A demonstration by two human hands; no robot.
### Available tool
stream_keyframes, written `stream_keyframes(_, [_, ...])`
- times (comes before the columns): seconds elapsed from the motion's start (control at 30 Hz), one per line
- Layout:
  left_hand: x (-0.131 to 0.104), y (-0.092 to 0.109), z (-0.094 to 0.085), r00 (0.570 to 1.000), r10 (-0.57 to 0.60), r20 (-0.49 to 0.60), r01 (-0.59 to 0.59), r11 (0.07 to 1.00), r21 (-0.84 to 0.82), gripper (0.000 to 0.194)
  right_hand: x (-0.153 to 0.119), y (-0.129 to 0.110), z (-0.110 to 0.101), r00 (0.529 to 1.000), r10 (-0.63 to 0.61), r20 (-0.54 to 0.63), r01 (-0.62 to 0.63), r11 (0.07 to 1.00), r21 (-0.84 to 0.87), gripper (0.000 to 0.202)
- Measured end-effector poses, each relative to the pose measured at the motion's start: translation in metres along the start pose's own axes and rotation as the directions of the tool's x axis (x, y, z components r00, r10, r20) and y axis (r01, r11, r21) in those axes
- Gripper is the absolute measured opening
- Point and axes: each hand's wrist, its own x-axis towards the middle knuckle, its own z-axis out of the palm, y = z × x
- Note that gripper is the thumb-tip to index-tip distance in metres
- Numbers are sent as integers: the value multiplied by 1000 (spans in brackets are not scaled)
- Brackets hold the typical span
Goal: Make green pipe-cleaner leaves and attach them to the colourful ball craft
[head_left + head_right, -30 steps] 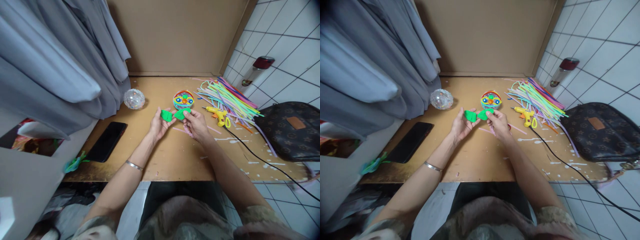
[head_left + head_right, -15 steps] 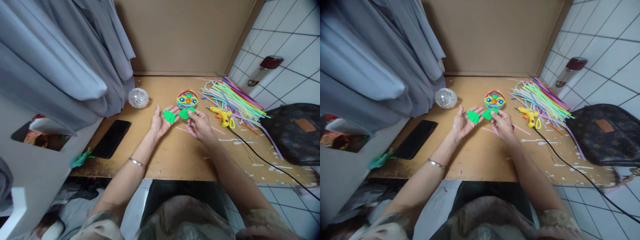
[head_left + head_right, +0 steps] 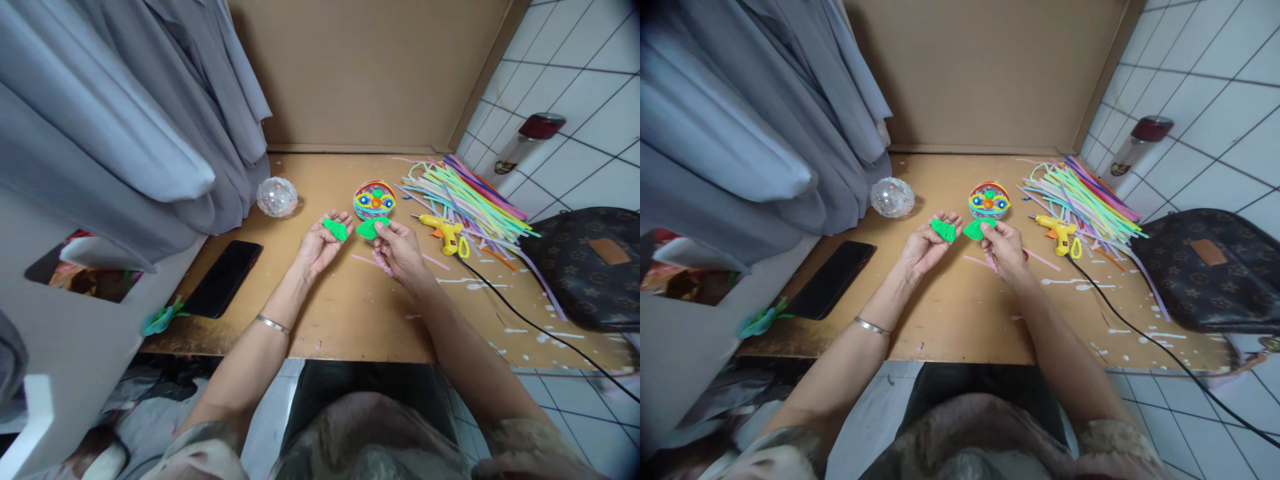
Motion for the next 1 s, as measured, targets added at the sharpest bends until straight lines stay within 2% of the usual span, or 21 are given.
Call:
stream_keyframes(0.17, [-3, 2, 4, 999, -6, 38, 4, 999, 43, 53, 0, 1, -1, 1000, 5, 9, -5, 1000, 4, 36])
stream_keyframes(0.5, [-3, 1, 3, 1000, -16, 20, 16, 999, -30, 48, 1, 1, -1, 1000, -4, 14, 4, 1000, 6, 39])
stream_keyframes(0.8, [3, -1, 1, 994, 32, -100, -37, 998, -45, 24, 1, 1, -2, 1000, 8, 3, -8, 1000, 4, 34])
stream_keyframes(0.87, [2, 0, -1, 996, 9, -88, -14, 998, -61, 24, 1, 1, -1, 1000, 15, -2, -15, 1000, 1, 34])
stream_keyframes(1.0, [-1, 3, 0, 998, -21, -53, 15, 994, -107, 37, 0, 0, 0, 1000, 17, -5, -17, 1000, 9, 35])
